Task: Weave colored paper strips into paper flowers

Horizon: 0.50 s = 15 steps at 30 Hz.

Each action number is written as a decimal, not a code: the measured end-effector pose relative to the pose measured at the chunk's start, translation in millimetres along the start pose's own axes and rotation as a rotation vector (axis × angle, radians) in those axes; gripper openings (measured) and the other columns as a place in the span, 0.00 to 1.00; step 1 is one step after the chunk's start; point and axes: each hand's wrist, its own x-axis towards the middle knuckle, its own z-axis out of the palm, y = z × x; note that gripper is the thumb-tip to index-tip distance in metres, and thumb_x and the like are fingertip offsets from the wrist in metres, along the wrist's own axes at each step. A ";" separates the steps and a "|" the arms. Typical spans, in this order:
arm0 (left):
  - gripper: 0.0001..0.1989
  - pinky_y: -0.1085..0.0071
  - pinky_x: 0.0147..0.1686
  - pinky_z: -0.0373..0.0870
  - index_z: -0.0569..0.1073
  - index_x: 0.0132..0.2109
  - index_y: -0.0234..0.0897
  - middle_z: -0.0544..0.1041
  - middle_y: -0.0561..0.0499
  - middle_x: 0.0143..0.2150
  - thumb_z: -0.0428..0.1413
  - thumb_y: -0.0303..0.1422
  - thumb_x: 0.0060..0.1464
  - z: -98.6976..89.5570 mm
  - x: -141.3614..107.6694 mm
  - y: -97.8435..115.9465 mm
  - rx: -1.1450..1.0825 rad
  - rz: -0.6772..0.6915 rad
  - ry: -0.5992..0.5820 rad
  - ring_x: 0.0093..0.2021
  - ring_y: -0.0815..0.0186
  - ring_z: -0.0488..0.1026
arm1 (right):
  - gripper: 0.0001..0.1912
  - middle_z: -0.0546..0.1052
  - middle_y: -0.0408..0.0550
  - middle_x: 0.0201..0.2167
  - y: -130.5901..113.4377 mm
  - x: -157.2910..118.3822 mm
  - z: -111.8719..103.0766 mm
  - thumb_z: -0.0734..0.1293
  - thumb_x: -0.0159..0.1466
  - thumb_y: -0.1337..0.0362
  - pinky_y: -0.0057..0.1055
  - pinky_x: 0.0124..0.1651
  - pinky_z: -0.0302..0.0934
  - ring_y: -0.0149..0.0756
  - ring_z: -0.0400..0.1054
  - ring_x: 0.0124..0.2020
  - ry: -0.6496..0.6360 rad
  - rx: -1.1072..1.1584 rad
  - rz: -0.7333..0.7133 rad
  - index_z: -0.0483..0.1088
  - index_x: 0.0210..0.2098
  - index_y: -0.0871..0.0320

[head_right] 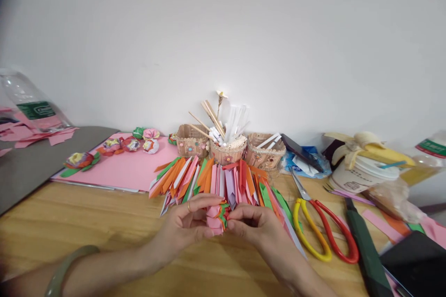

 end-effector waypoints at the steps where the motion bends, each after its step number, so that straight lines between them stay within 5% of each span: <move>1: 0.18 0.67 0.41 0.70 0.75 0.42 0.46 0.67 0.51 0.44 0.63 0.29 0.40 0.3 -0.1 0.1 0.000 -0.004 -0.008 0.38 0.68 0.70 | 0.11 0.65 0.39 0.20 1.7 0.9 0.6 0.70 0.49 0.58 0.24 0.26 0.51 0.27 0.56 0.23 0.005 0.000 0.005 0.70 0.19 0.60; 10: 0.18 0.74 0.36 0.69 0.72 0.47 0.43 0.74 0.52 0.35 0.60 0.32 0.45 -2.5 -0.2 -0.2 -0.132 -0.078 0.004 0.33 0.71 0.73 | 0.09 0.73 0.43 0.23 -3.0 -2.6 2.1 0.68 0.53 0.57 0.25 0.27 0.58 0.31 0.65 0.26 0.119 -0.119 -0.085 0.74 0.24 0.56; 15: 0.19 0.72 0.31 0.72 0.71 0.48 0.42 0.74 0.50 0.39 0.60 0.33 0.46 -4.9 1.3 -0.4 -0.286 -0.151 0.026 0.32 0.69 0.74 | 0.06 0.74 0.44 0.26 -1.4 -6.7 -0.1 0.65 0.58 0.61 0.26 0.30 0.61 0.33 0.67 0.29 0.252 -0.289 -0.377 0.74 0.29 0.54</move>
